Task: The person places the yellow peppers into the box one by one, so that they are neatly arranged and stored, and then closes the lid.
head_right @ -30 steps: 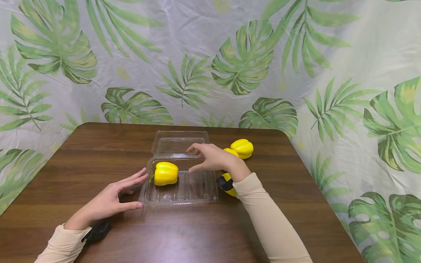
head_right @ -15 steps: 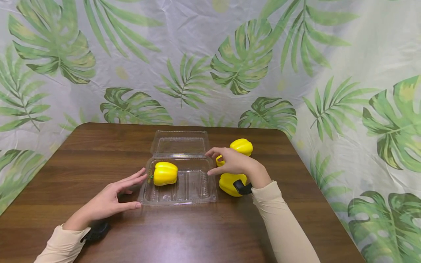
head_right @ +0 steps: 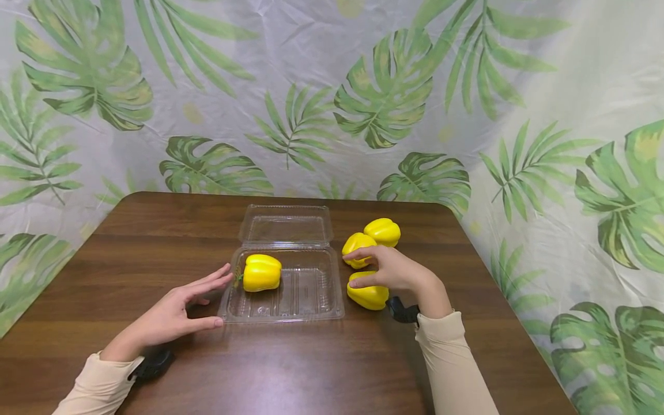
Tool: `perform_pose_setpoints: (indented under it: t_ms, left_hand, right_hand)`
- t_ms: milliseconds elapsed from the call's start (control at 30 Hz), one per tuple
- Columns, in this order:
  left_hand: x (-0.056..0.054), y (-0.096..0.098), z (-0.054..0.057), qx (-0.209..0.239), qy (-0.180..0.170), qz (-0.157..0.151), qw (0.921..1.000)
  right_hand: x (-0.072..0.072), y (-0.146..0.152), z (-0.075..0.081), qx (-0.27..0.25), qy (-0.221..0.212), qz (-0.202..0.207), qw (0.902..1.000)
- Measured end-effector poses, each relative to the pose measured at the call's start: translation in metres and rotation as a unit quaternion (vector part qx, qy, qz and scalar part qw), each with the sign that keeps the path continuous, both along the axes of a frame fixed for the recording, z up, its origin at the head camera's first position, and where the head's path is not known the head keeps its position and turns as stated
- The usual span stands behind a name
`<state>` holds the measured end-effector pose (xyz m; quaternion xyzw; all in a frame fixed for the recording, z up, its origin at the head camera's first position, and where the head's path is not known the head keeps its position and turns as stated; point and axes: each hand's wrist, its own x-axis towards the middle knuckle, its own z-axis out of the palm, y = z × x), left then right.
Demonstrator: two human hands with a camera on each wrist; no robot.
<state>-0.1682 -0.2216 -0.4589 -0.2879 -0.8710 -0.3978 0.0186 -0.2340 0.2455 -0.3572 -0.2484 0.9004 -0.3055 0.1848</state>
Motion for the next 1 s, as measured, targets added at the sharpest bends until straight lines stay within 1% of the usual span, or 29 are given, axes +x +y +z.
perform_pose_setpoints:
  t_ms: [200, 467, 567, 733, 1000]
  left_hand:
    - [0.0, 0.001, 0.0, 0.004, 0.002, -0.001, 1.0]
    - [0.001, 0.001, 0.0, 0.003, 0.01, -0.002, 0.9999]
    - [0.001, 0.001, 0.001, 0.003, 0.008, -0.002, 1.0]
    - [0.001, 0.001, 0.002, 0.001, 0.002, -0.001, 1.0]
    - [0.001, 0.001, 0.002, -0.002, 0.001, 0.0, 1.0]
  right_hand:
    - [0.007, 0.006, -0.003, 0.024, 0.028, -0.006, 0.9993]
    - [0.011, 0.017, -0.01, 0.028, 0.035, -0.002, 0.999]
    - [0.012, 0.021, -0.013, 0.035, 0.04, -0.002, 0.9986]
    - [0.014, 0.025, -0.015, 0.039, 0.041, -0.008, 0.9984]
    - [0.017, 0.031, -0.016, 0.023, 0.014, -0.016, 0.9995]
